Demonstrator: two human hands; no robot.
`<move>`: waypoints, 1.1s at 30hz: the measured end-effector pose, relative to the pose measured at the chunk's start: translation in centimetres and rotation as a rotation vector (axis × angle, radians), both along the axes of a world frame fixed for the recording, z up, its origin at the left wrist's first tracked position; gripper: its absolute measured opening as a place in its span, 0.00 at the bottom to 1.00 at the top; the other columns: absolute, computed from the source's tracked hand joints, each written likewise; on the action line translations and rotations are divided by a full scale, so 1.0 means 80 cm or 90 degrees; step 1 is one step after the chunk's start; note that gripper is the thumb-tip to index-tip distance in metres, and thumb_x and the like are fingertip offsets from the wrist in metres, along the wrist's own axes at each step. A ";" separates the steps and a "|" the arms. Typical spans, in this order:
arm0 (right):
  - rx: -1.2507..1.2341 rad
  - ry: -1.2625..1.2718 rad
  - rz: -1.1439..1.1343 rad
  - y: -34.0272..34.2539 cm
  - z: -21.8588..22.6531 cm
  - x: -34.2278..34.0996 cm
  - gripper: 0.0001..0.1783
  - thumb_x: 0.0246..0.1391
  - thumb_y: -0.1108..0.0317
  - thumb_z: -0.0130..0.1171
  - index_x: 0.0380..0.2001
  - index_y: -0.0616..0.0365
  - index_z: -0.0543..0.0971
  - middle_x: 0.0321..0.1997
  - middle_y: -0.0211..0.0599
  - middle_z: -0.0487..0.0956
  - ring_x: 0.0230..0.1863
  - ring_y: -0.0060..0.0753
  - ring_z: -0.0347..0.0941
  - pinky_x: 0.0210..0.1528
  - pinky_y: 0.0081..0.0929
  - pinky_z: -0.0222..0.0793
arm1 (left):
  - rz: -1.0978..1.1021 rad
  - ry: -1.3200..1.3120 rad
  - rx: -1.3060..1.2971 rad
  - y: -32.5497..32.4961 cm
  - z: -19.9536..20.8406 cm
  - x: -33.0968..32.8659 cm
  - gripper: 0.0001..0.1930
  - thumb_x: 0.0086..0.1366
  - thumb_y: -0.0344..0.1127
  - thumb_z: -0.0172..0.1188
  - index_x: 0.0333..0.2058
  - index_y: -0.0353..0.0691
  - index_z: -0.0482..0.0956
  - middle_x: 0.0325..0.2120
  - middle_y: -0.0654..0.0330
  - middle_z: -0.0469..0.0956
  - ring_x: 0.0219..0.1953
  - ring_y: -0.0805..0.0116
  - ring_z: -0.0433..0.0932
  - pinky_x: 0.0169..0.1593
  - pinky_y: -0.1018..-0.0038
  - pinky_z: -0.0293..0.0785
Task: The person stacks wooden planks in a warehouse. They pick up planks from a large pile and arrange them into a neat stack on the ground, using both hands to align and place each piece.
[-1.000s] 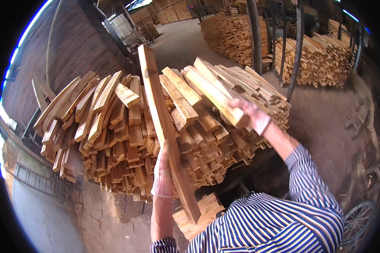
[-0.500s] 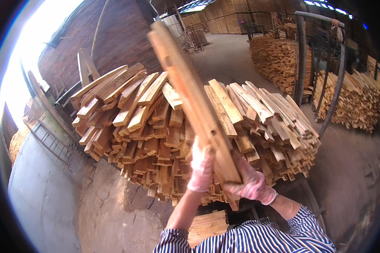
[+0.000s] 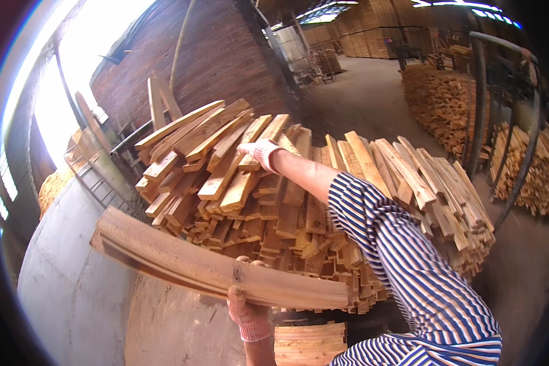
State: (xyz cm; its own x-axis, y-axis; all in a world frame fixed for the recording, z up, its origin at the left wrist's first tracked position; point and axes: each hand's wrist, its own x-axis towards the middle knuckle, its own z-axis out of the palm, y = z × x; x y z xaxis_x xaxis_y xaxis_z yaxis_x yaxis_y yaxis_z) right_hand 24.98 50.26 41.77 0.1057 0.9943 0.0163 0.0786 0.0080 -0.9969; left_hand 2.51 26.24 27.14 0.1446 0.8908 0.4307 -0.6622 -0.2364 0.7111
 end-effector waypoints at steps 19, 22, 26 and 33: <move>0.035 -0.728 -0.144 -0.044 0.016 0.106 0.49 0.58 0.43 0.64 0.73 0.56 0.57 0.57 0.54 0.74 0.63 0.48 0.70 0.61 0.49 0.71 | 0.225 0.041 -0.041 -0.009 -0.062 -0.117 0.44 0.50 0.47 0.74 0.60 0.31 0.65 0.47 0.44 0.77 0.47 0.53 0.79 0.51 0.59 0.79; 0.079 -0.346 -0.118 -0.075 0.001 0.066 0.45 0.57 0.52 0.67 0.71 0.58 0.60 0.66 0.49 0.70 0.67 0.48 0.67 0.65 0.39 0.66 | 0.207 0.061 -0.070 -0.027 -0.067 -0.124 0.44 0.49 0.47 0.76 0.59 0.31 0.65 0.49 0.46 0.76 0.46 0.53 0.79 0.49 0.58 0.79; 0.151 -0.074 -0.084 -0.075 -0.005 0.028 0.57 0.58 0.60 0.69 0.77 0.52 0.41 0.65 0.49 0.74 0.56 0.34 0.76 0.49 0.30 0.79 | 0.281 0.074 -0.071 -0.049 -0.075 -0.136 0.43 0.50 0.47 0.75 0.59 0.31 0.66 0.48 0.47 0.76 0.47 0.53 0.79 0.51 0.58 0.79; 0.320 0.016 0.136 -0.110 -0.003 -0.039 0.39 0.67 0.64 0.57 0.73 0.59 0.49 0.58 0.51 0.74 0.33 0.26 0.74 0.31 0.28 0.82 | 0.312 0.081 -0.092 -0.106 -0.097 -0.182 0.39 0.55 0.49 0.71 0.58 0.29 0.69 0.48 0.47 0.78 0.49 0.53 0.78 0.55 0.58 0.77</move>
State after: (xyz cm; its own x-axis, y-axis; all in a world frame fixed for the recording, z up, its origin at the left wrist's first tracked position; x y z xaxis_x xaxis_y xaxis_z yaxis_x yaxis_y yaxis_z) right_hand 21.84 41.49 41.56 -0.0905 0.8641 0.4950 -0.0014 0.4970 -0.8678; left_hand -12.09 17.73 19.38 -0.2610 0.9160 0.3047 -0.4047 -0.3904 0.8269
